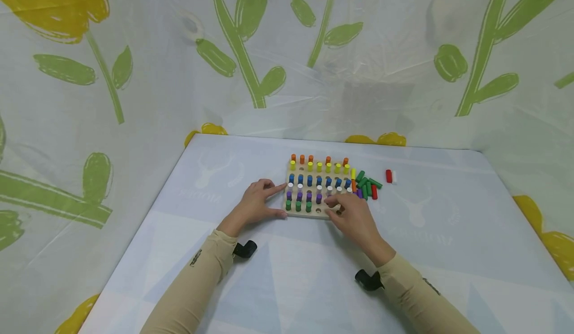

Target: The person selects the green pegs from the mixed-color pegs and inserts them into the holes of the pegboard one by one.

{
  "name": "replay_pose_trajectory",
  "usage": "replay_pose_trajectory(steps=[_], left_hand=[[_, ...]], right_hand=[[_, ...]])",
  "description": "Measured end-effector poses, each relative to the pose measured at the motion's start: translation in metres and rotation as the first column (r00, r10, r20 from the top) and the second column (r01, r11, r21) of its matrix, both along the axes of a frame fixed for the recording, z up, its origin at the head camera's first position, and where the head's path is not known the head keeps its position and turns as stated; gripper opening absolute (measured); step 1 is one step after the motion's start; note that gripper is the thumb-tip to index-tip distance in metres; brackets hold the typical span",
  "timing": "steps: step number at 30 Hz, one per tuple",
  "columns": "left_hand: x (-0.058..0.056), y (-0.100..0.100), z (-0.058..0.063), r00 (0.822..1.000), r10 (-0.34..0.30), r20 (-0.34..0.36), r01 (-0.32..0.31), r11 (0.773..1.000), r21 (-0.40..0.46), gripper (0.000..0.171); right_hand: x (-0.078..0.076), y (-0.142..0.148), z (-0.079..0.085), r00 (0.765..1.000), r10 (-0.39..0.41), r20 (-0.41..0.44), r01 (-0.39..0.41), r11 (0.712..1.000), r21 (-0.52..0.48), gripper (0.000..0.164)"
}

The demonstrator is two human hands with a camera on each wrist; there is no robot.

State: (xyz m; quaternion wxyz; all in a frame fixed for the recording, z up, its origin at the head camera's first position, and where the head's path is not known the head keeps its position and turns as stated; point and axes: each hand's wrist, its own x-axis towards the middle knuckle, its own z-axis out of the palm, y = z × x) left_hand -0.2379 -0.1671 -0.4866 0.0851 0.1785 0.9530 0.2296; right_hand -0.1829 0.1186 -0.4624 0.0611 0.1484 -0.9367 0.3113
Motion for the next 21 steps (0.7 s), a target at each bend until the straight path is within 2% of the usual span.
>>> replay_pose_trajectory(steps=[6, 21], left_hand=[[-0.001, 0.0, -0.003, 1.0, 0.015, 0.004, -0.015, 1.0, -0.002, 0.088], [-0.001, 0.0, -0.003, 1.0, 0.022, 0.016, -0.022, 1.0, 0.003, 0.089]], right_hand=[[0.0, 0.003, -0.001, 1.0, -0.011, 0.001, 0.011, 1.0, 0.024, 0.02], [0.002, 0.011, 0.0, 0.999, -0.03, 0.023, 0.03, 0.999, 0.012, 0.023]])
